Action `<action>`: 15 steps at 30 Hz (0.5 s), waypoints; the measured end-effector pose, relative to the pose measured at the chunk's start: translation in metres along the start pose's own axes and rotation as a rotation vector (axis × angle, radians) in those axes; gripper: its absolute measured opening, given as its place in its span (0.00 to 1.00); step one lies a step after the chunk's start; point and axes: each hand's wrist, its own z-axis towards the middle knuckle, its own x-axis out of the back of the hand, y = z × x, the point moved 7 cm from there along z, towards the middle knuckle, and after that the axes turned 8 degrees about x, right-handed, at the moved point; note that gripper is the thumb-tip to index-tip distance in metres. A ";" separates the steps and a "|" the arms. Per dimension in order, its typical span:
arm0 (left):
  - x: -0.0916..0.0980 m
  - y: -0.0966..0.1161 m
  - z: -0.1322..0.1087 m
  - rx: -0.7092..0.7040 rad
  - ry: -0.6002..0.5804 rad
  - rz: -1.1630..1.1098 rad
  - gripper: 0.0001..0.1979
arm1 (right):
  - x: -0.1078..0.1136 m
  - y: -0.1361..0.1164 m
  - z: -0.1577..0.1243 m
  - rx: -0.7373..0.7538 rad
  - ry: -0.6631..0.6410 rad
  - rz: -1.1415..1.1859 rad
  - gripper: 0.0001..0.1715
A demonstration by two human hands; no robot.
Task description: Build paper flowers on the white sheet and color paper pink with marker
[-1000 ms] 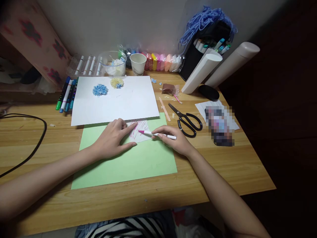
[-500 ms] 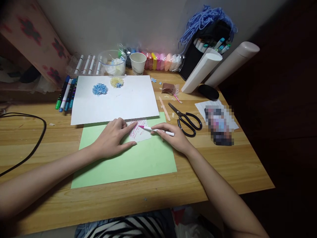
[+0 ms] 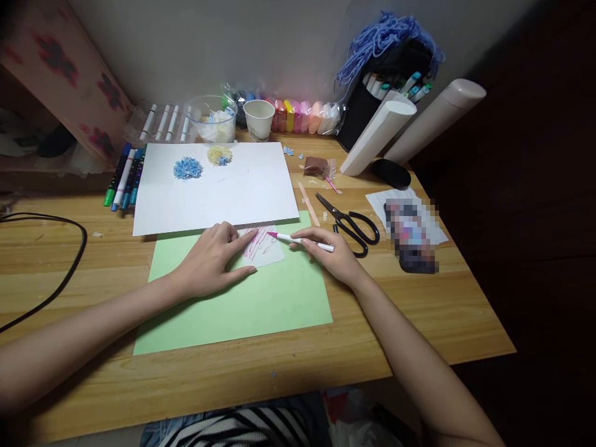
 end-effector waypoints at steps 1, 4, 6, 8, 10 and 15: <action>0.000 0.000 0.000 0.000 0.001 0.000 0.35 | 0.000 0.000 0.000 0.002 0.002 0.006 0.16; 0.000 0.000 0.000 0.000 0.002 0.003 0.35 | -0.002 0.000 -0.001 0.009 -0.053 -0.004 0.15; 0.000 0.000 0.000 -0.001 0.007 0.006 0.35 | -0.001 0.000 -0.001 0.005 -0.054 -0.008 0.14; 0.001 0.000 -0.001 -0.001 0.011 0.007 0.35 | 0.002 0.001 0.000 0.003 -0.004 0.010 0.14; 0.001 0.000 0.000 0.002 0.007 0.004 0.35 | 0.004 0.002 0.001 0.006 0.030 0.032 0.15; 0.005 0.002 -0.001 -0.023 0.017 -0.025 0.34 | 0.010 0.006 0.003 0.013 0.086 0.057 0.16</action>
